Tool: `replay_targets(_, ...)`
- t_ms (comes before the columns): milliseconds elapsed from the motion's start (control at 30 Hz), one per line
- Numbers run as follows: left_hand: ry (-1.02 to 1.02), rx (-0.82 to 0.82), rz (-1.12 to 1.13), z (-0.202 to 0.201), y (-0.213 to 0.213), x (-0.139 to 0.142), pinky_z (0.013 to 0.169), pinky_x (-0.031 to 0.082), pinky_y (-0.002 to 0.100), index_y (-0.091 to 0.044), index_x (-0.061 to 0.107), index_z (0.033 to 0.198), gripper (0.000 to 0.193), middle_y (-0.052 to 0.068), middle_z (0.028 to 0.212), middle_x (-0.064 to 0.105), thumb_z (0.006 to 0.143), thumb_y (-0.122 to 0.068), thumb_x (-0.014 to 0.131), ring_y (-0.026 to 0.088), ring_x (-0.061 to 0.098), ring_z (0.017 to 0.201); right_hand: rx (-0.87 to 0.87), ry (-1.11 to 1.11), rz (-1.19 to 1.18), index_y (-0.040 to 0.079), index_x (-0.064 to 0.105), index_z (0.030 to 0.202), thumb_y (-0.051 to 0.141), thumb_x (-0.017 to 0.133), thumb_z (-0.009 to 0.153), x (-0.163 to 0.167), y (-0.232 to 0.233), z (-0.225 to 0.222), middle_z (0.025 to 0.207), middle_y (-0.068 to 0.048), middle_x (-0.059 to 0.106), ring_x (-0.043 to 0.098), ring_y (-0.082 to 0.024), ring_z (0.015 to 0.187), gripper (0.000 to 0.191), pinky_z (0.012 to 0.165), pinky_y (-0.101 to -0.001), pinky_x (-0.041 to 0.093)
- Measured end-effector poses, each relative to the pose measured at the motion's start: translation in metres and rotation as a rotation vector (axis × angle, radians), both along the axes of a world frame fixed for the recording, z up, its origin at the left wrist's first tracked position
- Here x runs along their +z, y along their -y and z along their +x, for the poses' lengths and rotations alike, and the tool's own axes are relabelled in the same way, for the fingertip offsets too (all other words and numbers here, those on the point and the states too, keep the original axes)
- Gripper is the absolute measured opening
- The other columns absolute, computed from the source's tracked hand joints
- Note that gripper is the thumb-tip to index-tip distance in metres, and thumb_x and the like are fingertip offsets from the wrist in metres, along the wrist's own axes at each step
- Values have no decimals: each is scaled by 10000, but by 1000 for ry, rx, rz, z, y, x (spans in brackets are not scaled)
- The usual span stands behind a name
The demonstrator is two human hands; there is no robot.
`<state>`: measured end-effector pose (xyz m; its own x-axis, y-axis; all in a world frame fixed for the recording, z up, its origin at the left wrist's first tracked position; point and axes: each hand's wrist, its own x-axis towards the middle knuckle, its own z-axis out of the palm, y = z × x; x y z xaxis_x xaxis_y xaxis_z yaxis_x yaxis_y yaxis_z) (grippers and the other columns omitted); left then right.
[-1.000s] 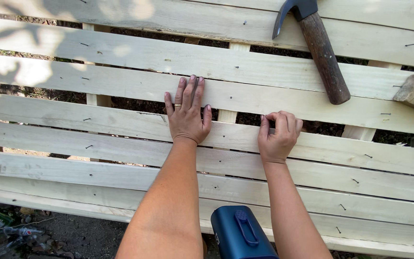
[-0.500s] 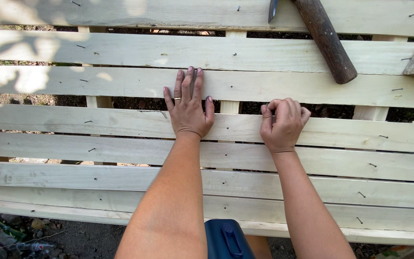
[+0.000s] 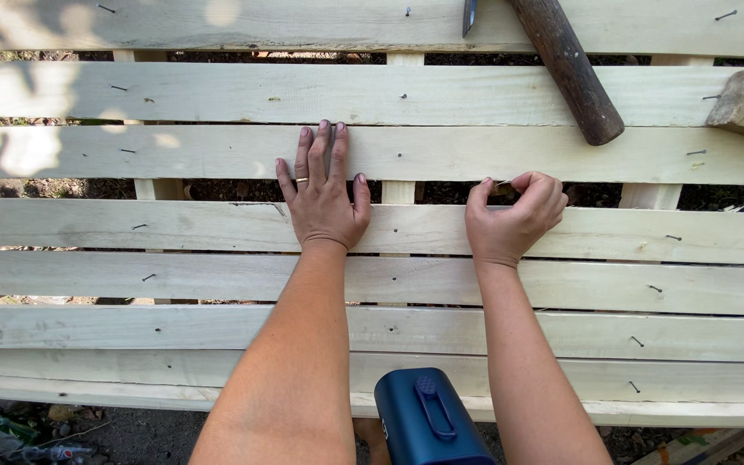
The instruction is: The person hammers nails into wooden slats laid across a slatted wooden frame outdoors, pressing slats steady with one hand while driving nails with a hammer in the other. They work along the slats, repositioning nails and hammering successive fasteners, and briefly step back to view the frame before resuming.
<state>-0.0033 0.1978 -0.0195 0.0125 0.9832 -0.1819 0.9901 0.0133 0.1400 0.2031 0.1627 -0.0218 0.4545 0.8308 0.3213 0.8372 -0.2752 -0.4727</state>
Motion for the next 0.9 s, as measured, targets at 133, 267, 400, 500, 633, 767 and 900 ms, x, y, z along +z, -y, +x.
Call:
replay_targets(133, 5, -1, 33, 0, 1, -3, 1261, 54, 588, -304, 199, 1635, 748, -31, 1677, 207, 944, -425, 459, 195, 145, 1565, -23, -14, -13, 76, 450, 1014, 23, 680, 852, -1, -1, 0, 966, -62, 488, 477, -256, 937, 286, 891, -431, 400)
replay_targets(267, 7, -3, 26, 0, 1, -5, 1257, 51, 592, -304, 201, 1635, 749, -30, 1677, 206, 943, -426, 461, 197, 144, 1565, -54, -180, 53, 45, 449, 1062, -12, 664, 859, -2, 0, 0, 982, -65, 485, 489, -209, 894, 301, 886, -408, 423)
replay_targets(400, 15, -1, 30, 0, 2, -5, 1260, 53, 589, -311, 201, 1633, 749, -35, 1678, 206, 940, -422, 462, 193, 144, 1564, -33, -147, 73, 37, 462, 1102, -53, 648, 857, -1, 1, -1, 972, -54, 497, 499, -193, 888, 321, 928, -414, 425)
replay_targets(500, 7, -4, 26, 0, 2, -4, 1255, 53, 593, -302, 199, 1634, 754, -30, 1677, 204, 940, -424, 468, 198, 139, 1563, -17, -96, 61, 41, 461, 1117, -57, 635, 866, -1, 2, -1, 966, -50, 496, 501, -204, 906, 320, 935, -421, 422)
replay_targets(633, -3, 2, 5, 1, 1, -4, 1257, 47, 581, -312, 190, 1630, 750, -35, 1674, 199, 937, -431, 450, 189, 134, 1561, -50, -153, 57, 65, 455, 1166, -20, 595, 984, -2, 3, 1, 1029, -52, 492, 511, -182, 919, 245, 937, -414, 454)
replay_targets(767, -19, -6, -1, 0, 2, -6, 1257, 42, 574, -306, 180, 1630, 744, -26, 1671, 195, 941, -437, 428, 184, 130, 1559, -110, -99, -9, 60, 447, 1177, 36, 645, 1022, -5, 4, 1, 823, -1, 537, 547, -151, 845, 253, 981, -420, 451)
replay_targets(900, -29, -13, -9, -1, 2, -7, 1253, 43, 578, -304, 182, 1628, 739, -23, 1668, 195, 945, -440, 429, 190, 122, 1558, -106, -162, 50, 65, 433, 1199, 18, 662, 1017, -4, 4, -1, 831, -8, 584, 598, -173, 874, 296, 947, -385, 476)
